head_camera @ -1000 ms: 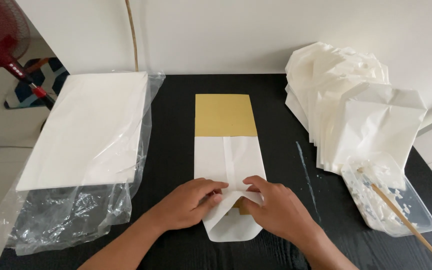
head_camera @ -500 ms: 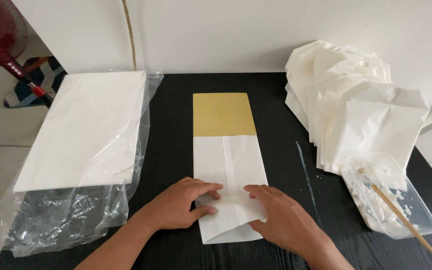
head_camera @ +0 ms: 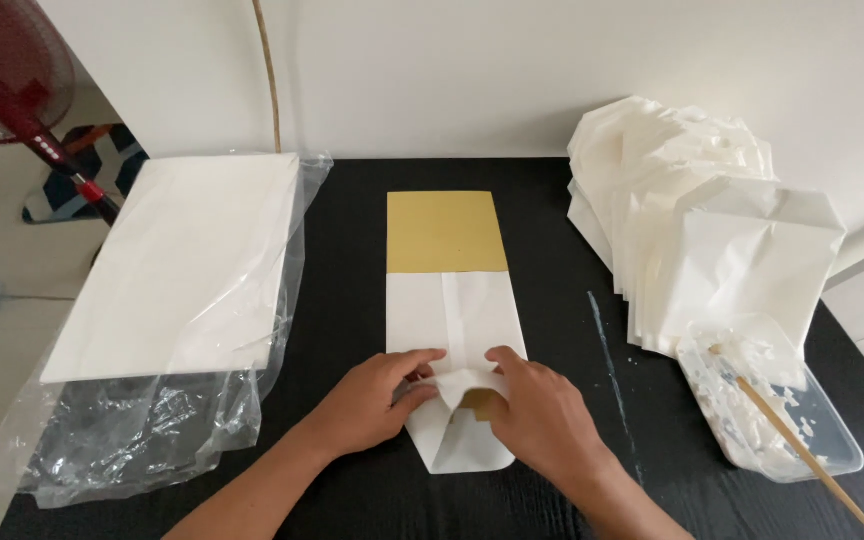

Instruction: The person applies glue to a white paper sheet with a brush, folds the paper over a yellow backing, and presses the edges to secure them. The person repeats the gluing and folding process to complete the paper assembly.

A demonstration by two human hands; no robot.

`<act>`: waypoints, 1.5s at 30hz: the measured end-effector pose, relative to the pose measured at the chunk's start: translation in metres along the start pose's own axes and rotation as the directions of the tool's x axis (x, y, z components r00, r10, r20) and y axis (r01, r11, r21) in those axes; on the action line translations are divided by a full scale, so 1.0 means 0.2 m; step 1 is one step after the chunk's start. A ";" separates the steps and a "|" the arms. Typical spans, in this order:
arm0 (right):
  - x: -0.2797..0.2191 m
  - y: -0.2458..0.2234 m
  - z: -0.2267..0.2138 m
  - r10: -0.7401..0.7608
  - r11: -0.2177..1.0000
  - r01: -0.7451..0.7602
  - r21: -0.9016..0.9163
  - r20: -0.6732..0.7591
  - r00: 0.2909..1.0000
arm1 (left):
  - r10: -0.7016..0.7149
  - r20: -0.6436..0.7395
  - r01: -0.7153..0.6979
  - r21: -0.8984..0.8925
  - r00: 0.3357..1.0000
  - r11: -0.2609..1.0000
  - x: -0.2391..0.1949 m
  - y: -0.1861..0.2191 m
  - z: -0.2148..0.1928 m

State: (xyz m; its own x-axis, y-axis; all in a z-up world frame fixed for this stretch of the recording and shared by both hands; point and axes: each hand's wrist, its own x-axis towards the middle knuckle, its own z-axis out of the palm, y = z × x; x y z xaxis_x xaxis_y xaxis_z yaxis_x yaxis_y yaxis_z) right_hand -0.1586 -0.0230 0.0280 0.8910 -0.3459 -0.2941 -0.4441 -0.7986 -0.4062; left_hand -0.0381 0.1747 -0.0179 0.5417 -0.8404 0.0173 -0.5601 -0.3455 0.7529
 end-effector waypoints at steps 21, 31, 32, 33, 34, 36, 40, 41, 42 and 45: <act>0.08 -0.07 -0.13 0.063 0.902 -0.053 0.428 -0.010 0.998 | 0.048 0.032 -0.046 -0.035 0.998 0.998 0.13 0.12 -0.01; 0.10 0.03 -0.16 -0.083 0.879 0.037 0.475 0.076 0.994 | 0.060 -0.075 -0.045 0.179 0.995 0.983 0.20 0.02 0.07; 0.09 0.05 -0.17 -0.081 0.879 0.035 0.476 0.077 0.994 | 0.059 -0.073 -0.046 0.178 0.996 0.983 0.20 0.00 0.09; 0.08 0.07 -0.18 -0.104 0.883 0.017 0.469 0.161 0.981 | 0.070 -0.098 -0.052 0.180 0.993 0.982 0.21 -0.02 0.11; 0.08 0.09 -0.20 -0.132 0.887 0.006 0.461 0.240 0.962 | 0.083 -0.125 -0.059 0.185 0.989 0.981 0.22 -0.04 0.12; 0.10 0.14 -0.19 -0.200 0.841 0.038 0.540 0.244 0.949 | 0.092 -0.150 -0.060 0.205 0.984 0.977 0.24 -0.04 0.12; 0.13 0.17 -0.17 -0.193 0.823 0.010 0.567 0.264 0.945 | 0.077 -0.219 -0.021 0.248 0.973 0.969 0.26 -0.01 0.13; 0.12 0.15 -0.17 -0.193 0.823 0.010 0.568 0.263 0.945 | 0.078 -0.218 -0.021 0.249 0.973 0.968 0.27 -0.02 0.14; 0.11 0.14 -0.16 -0.161 0.877 0.020 0.481 0.254 0.954 | 0.093 -0.262 -0.015 0.287 0.961 0.958 0.28 -0.03 0.16; 0.15 0.16 -0.09 -0.160 0.921 0.081 0.381 0.180 0.971 | 0.116 -0.346 0.013 0.349 0.931 0.937 0.30 -0.02 0.19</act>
State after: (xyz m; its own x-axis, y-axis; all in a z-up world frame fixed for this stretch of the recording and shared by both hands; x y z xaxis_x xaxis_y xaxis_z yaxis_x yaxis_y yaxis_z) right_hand -0.1443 -0.0678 0.0214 0.9189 -0.1190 -0.3761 -0.3724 -0.5762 -0.7275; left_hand -0.0264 0.1098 -0.0451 0.6564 -0.6780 0.3308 -0.7364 -0.4805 0.4763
